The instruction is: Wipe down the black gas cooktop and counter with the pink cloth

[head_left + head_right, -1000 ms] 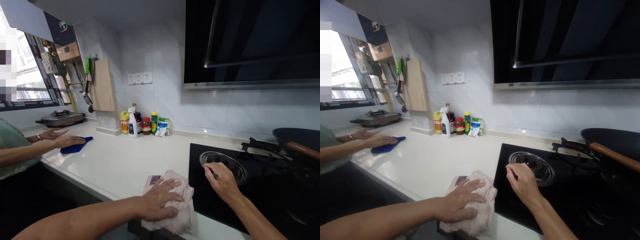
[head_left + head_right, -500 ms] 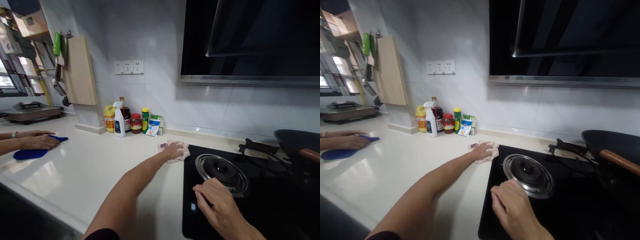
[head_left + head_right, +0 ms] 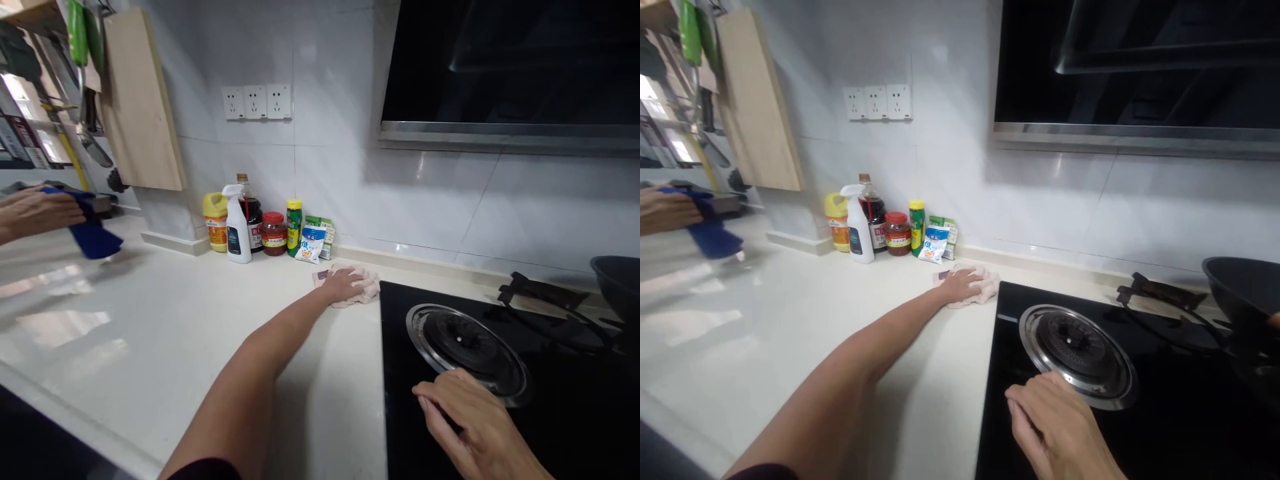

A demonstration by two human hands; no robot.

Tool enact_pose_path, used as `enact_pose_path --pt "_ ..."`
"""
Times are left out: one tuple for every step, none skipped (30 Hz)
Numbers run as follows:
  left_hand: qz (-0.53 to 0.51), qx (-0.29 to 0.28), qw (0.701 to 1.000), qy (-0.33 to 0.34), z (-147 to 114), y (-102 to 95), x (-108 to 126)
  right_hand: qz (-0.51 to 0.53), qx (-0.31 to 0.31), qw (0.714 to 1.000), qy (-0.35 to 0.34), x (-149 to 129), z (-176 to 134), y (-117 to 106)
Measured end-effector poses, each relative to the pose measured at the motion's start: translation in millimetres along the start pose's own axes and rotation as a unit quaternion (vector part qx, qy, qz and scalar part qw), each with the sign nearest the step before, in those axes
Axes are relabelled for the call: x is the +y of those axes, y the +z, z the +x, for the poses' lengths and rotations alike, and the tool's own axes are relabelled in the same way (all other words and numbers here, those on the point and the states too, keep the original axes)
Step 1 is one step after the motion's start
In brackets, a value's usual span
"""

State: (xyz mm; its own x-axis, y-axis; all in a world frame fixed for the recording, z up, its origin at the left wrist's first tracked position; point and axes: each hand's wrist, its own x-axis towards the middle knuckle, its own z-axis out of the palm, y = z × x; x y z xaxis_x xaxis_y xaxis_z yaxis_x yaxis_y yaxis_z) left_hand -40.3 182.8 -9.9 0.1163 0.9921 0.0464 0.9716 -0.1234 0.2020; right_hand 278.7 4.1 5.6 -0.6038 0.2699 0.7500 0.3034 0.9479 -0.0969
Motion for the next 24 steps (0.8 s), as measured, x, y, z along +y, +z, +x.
enact_pose_path --pt "0.002 0.003 1.0 -0.005 -11 -2.7 -8 -0.001 -0.003 1.0 0.0 0 -1 0" --pt "0.003 0.007 1.0 -0.013 -21 -5.8 -16 -0.002 -0.007 1.0 0.001 1 -1 0" --pt "0.005 0.012 1.0 -0.022 -31 -9.4 -25 -0.002 -0.009 1.0 0.001 1 -1 0" --pt "0.008 0.014 0.999 -0.03 -41 -13.4 -35 0.001 -0.01 1.0 -0.001 2 -2 1" --pt "0.011 0.015 0.999 -0.04 -50 -17.6 -45 0.004 -0.013 1.0 -0.001 3 -2 1" --pt "0.015 0.016 0.998 -0.051 -58 -22.1 -55 0.006 -0.014 1.0 -0.001 3 -3 2" --pt "0.018 0.019 0.998 -0.063 -65 -26.6 -65 0.006 -0.014 1.0 0.0 4 -4 2" --pt "0.022 0.023 0.996 -0.078 -71 -30.8 -74 0.004 -0.011 1.0 0.002 5 -4 2" --pt "0.027 0.027 0.995 -0.095 -76 -34.7 -84 -0.001 -0.009 1.0 0.004 6 -5 2" --pt "0.031 0.032 0.993 -0.113 -81 -38.1 -93 -0.007 -0.007 1.0 0.008 8 -6 2" --pt "0.036 0.036 0.99 -0.13 -86 -40.8 -102 -0.013 -0.005 1.0 0.012 9 -6 1" --pt "0.04 0.039 0.987 -0.148 -92 -43.0 -111 -0.019 -0.005 1.0 0.017 11 -7 0" --pt "0.044 0.041 0.984 -0.165 -98 -44.6 -118 -0.023 -0.004 1.0 0.021 13 -7 -1" --pt "0.048 0.043 0.981 -0.181 -105 -45.9 -126 -0.026 -0.003 0.999 0.024 15 -8 -1" --pt "0.053 0.046 0.978 -0.196 -115 -47.1 -132 -0.029 -0.001 0.999 0.027 17 -8 -2" --pt "0.058 0.049 0.975 -0.21 -126 -48.5 -138 -0.031 0.0 0.999 0.029 19 -8 -2" --pt "0.064 0.053 0.971 -0.223 -139 -50.3 -144 -0.034 -0.002 0.999 0.031 20 -9 -2" --pt "0.071 0.055 0.968 -0.235 -154 -52.6 -149 -0.037 -0.007 0.999 0.032 22 -10 -2" --pt "0.077 0.056 0.965 -0.244 -171 -55.5 -153 -0.04 -0.011 0.999 0.033 23 -10 -2" --pt "0.083 0.056 0.962 -0.253 -189 -58.8 -157 -0.043 -0.018 0.998 0.034 23 -11 -2" --pt "0.089 0.056 0.959 -0.262 -207 -62.3 -161 -0.046 -0.024 0.998 0.036 24 -11 -1" --pt "0.094 0.056 0.956 -0.271 -226 -65.6 -164 -0.049 -0.03 0.998 0.04 24 -11 -1" --pt "0.099 0.057 0.953 -0.282 -244 -68.6 -165 -0.051 -0.037 0.997 0.045 24 -11 -1" --pt "0.102 0.059 0.948 -0.295 -261 -70.7 -166 -0.053 -0.044 0.996 0.05 24 -11 -2"
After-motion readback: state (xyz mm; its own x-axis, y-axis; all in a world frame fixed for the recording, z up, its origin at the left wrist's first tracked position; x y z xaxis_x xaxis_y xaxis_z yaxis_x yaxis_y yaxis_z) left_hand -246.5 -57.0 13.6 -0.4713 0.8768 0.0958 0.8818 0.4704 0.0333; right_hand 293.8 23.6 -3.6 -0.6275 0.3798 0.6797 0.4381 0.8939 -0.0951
